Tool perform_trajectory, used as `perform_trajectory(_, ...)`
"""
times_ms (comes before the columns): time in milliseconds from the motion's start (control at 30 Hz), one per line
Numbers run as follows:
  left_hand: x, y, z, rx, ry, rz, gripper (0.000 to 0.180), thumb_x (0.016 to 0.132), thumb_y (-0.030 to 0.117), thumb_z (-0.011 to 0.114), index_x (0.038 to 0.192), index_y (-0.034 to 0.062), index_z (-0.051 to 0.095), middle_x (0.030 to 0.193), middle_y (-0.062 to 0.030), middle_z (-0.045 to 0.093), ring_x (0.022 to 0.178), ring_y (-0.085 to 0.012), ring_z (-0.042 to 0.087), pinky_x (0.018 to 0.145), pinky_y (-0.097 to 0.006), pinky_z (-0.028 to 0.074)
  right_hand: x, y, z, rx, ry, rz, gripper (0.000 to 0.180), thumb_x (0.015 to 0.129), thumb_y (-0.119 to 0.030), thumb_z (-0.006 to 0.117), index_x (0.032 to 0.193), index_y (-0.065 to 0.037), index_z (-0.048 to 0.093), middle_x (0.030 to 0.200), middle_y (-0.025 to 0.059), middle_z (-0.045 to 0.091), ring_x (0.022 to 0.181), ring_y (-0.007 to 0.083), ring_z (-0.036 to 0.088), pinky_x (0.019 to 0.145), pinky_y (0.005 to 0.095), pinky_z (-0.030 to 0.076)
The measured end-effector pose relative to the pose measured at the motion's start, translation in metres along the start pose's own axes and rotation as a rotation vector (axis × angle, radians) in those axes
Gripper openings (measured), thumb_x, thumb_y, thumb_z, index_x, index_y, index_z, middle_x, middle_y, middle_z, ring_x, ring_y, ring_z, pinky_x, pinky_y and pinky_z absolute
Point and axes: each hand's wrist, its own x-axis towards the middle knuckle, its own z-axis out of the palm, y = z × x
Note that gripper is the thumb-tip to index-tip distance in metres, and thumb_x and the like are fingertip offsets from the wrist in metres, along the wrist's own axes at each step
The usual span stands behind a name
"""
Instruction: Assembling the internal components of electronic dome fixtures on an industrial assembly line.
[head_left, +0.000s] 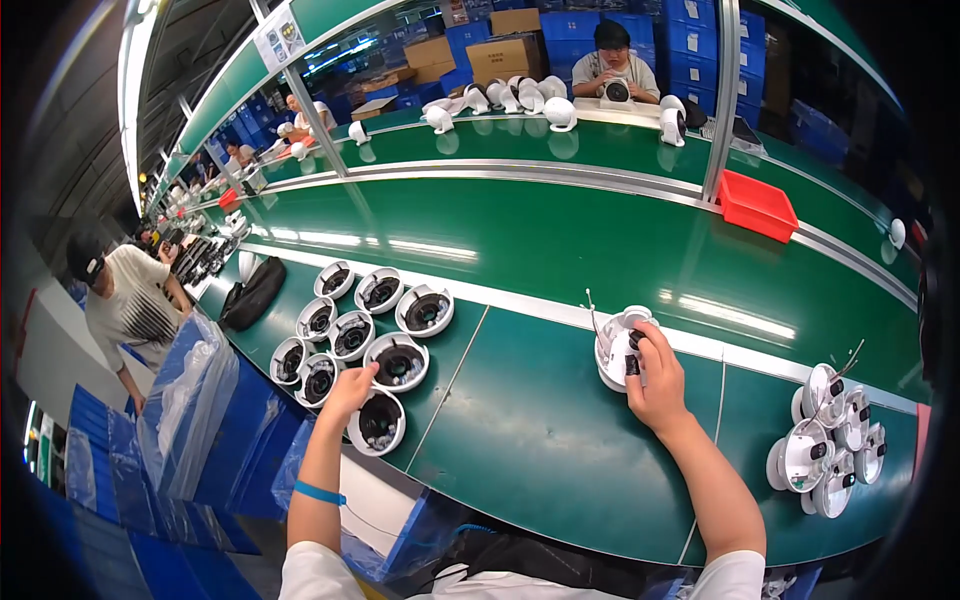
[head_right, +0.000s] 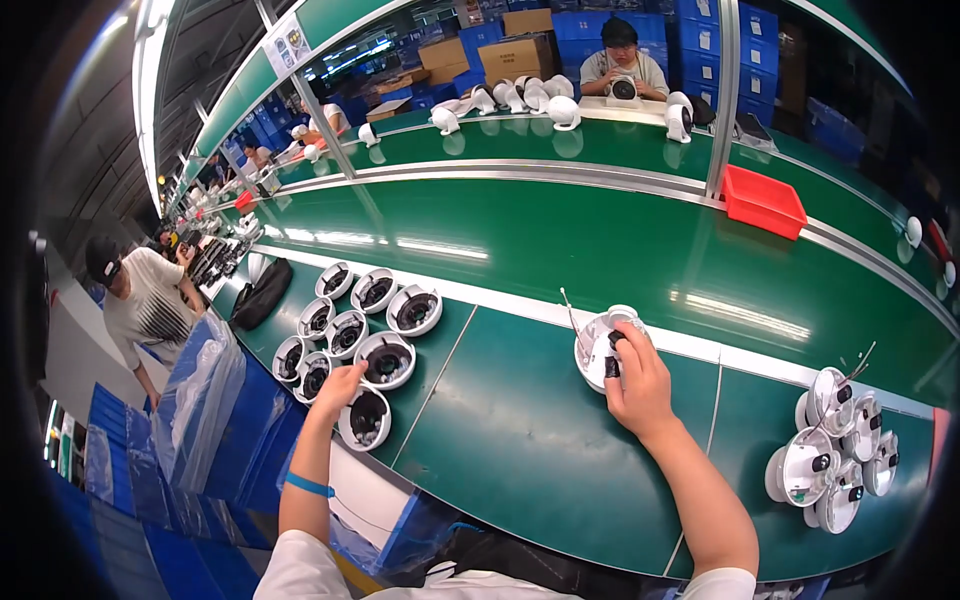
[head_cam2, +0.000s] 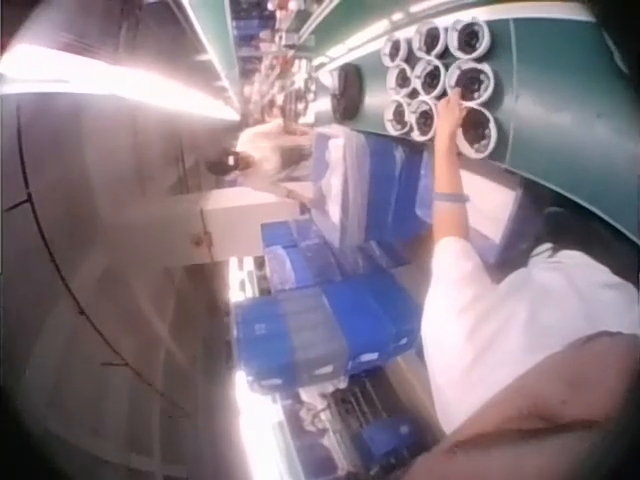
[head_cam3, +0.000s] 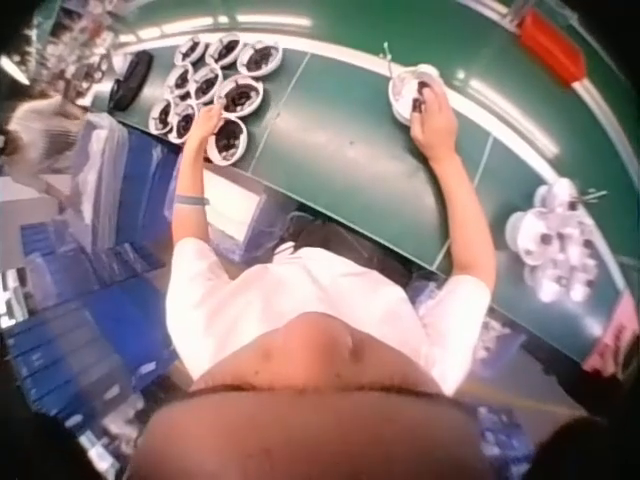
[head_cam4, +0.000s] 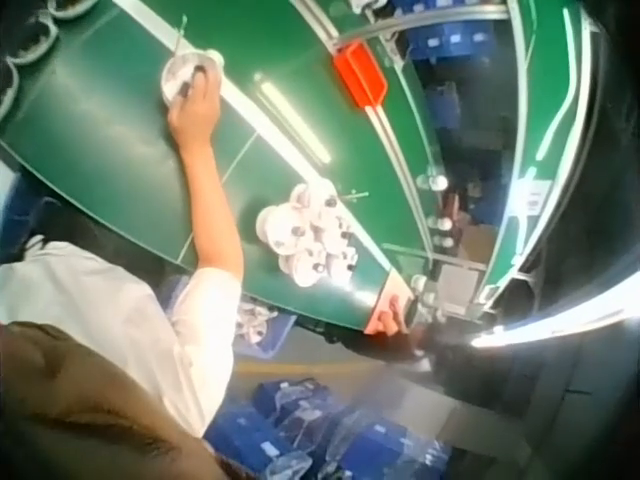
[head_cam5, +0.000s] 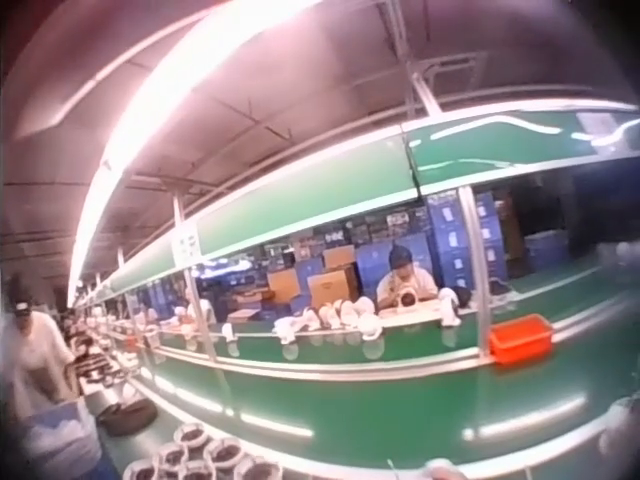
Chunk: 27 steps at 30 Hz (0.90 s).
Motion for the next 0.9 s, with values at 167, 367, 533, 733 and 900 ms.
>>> perform_trajectory(167, 0.011, -0.018, -0.004, -0.044, 0.170, 0.087, 0.073, 0.102, 0.062, 0.054, 0.113, -0.0087, 0.071, 0.100, -0.0153, 0.073, 0.092, -0.0209, 0.065, 0.086, -0.034, 0.051, -0.003, -0.005, 0.016, -0.015, 0.027, 0.003, 0.049, 0.074, 0.005, 0.060, 0.123, 0.005, 0.053, 0.137, 0.0239, 0.059, 0.122, 0.0456, 0.061, 0.101, 0.0474, 0.053)
perform_trajectory(367, -0.019, -0.035, -0.019, -0.268, 0.104, 0.166, 0.075, 0.093, 0.023, 0.081, 0.150, -0.0070, 0.043, 0.099, -0.0091, 0.072, 0.092, -0.0134, 0.067, 0.084, -0.027, 0.053, -0.011, -0.010, 0.031, -0.016, -0.005, 0.043, 0.051, 0.076, 0.005, 0.056, 0.127, 0.003, 0.053, 0.141, 0.0236, 0.057, 0.123, 0.0434, 0.061, 0.094, 0.0425, 0.055)
perform_trajectory(533, -0.027, -0.078, -0.031, -0.070, 0.461, 0.342, 0.039, 0.096, 0.022, 0.075, 0.127, -0.0001, 0.066, 0.099, -0.0128, 0.075, 0.089, -0.0157, 0.071, 0.082, -0.032, 0.056, -0.012, -0.019, 0.050, -0.007, 0.011, -0.011, 0.054, 0.077, 0.008, 0.053, 0.130, 0.004, 0.052, 0.145, 0.0209, 0.056, 0.097, 0.0279, 0.064, 0.074, 0.0309, 0.052)
perform_trajectory(733, -0.023, -0.099, -0.025, 0.086, 0.901, 0.784, 0.020, 0.094, 0.006, 0.069, 0.113, -0.0001, 0.066, 0.115, -0.0168, 0.065, 0.108, -0.0340, 0.065, 0.096, -0.040, 0.050, -0.020, -0.019, 0.068, 0.005, -0.001, -0.001, 0.055, 0.076, 0.010, 0.050, 0.131, 0.004, 0.051, 0.145, 0.0202, 0.055, 0.086, 0.0209, 0.055, 0.073, 0.0293, 0.046)
perform_trajectory(900, -0.018, -0.159, -0.001, -0.248, 1.206, 0.695, 0.015, 0.104, 0.012, 0.054, 0.114, 0.0012, 0.056, 0.116, -0.0130, 0.056, 0.111, -0.0263, 0.053, 0.101, -0.037, 0.041, -0.019, -0.018, 0.073, -0.006, 0.015, -0.010, 0.053, 0.081, 0.008, 0.049, 0.134, 0.003, 0.051, 0.147, 0.0196, 0.054, 0.083, 0.0169, 0.049, 0.075, 0.0271, 0.043)
